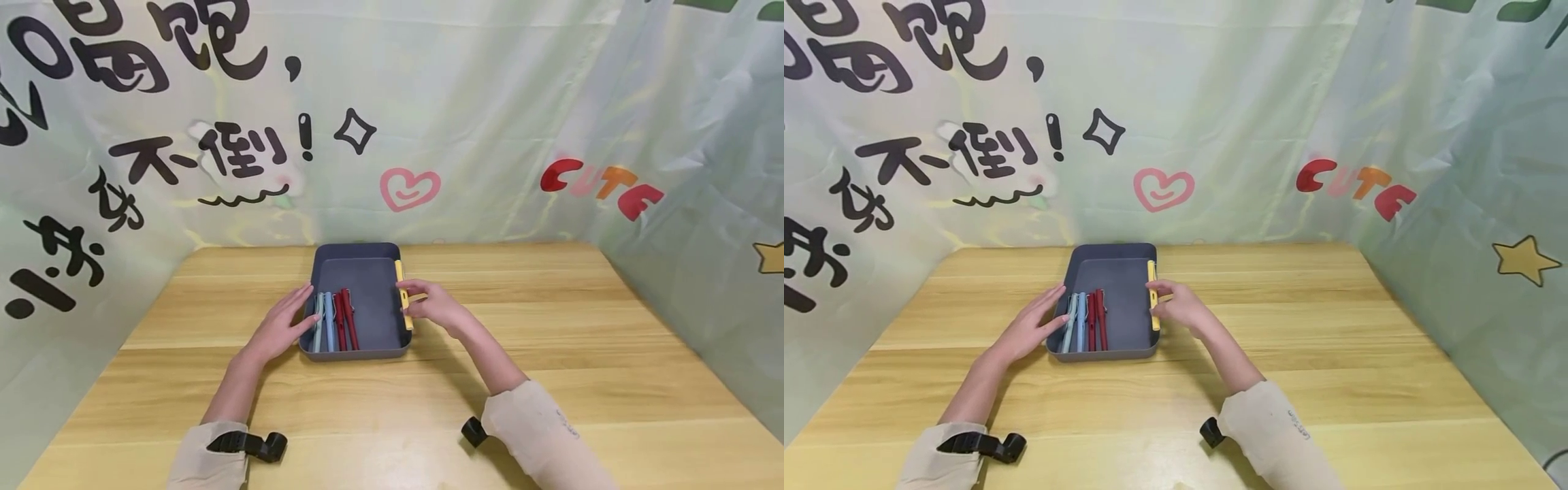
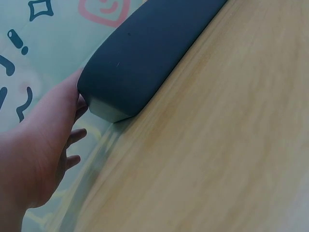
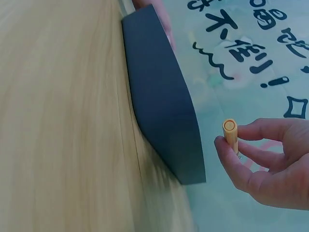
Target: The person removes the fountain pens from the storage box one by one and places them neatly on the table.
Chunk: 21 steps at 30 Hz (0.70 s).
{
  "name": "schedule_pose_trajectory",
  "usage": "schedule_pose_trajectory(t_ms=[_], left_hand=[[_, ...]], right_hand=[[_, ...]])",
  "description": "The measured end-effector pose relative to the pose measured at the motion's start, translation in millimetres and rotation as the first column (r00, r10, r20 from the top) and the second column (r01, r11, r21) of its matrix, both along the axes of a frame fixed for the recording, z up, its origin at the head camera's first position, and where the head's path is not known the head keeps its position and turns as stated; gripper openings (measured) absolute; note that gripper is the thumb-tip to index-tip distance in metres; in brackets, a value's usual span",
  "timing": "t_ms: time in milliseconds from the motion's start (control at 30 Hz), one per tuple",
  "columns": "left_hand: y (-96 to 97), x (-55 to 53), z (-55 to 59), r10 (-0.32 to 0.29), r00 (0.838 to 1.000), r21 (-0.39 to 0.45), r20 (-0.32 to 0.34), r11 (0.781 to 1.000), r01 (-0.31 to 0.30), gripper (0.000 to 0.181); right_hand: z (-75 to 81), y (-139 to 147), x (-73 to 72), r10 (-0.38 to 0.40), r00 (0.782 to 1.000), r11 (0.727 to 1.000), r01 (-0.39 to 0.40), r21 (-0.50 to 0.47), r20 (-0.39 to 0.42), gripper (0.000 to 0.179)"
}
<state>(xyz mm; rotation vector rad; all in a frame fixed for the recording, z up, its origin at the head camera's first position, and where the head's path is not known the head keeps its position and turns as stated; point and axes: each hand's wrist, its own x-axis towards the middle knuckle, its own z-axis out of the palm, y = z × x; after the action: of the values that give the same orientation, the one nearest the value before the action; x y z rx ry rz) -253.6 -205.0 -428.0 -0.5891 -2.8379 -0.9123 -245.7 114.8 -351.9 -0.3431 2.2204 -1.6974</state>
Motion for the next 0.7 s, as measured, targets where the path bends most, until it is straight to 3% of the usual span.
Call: schedule_pose_trajectory(t_ms=[700], left_hand=[[0.4,0.8,0.8,-0.008,1.0,0.001,-0.005,1.0,0.008,0.07]], right_hand=[[-23.8,32,-8.5,-0.114,0.993,0.992,0.115,0.047,-0.015,0.053]])
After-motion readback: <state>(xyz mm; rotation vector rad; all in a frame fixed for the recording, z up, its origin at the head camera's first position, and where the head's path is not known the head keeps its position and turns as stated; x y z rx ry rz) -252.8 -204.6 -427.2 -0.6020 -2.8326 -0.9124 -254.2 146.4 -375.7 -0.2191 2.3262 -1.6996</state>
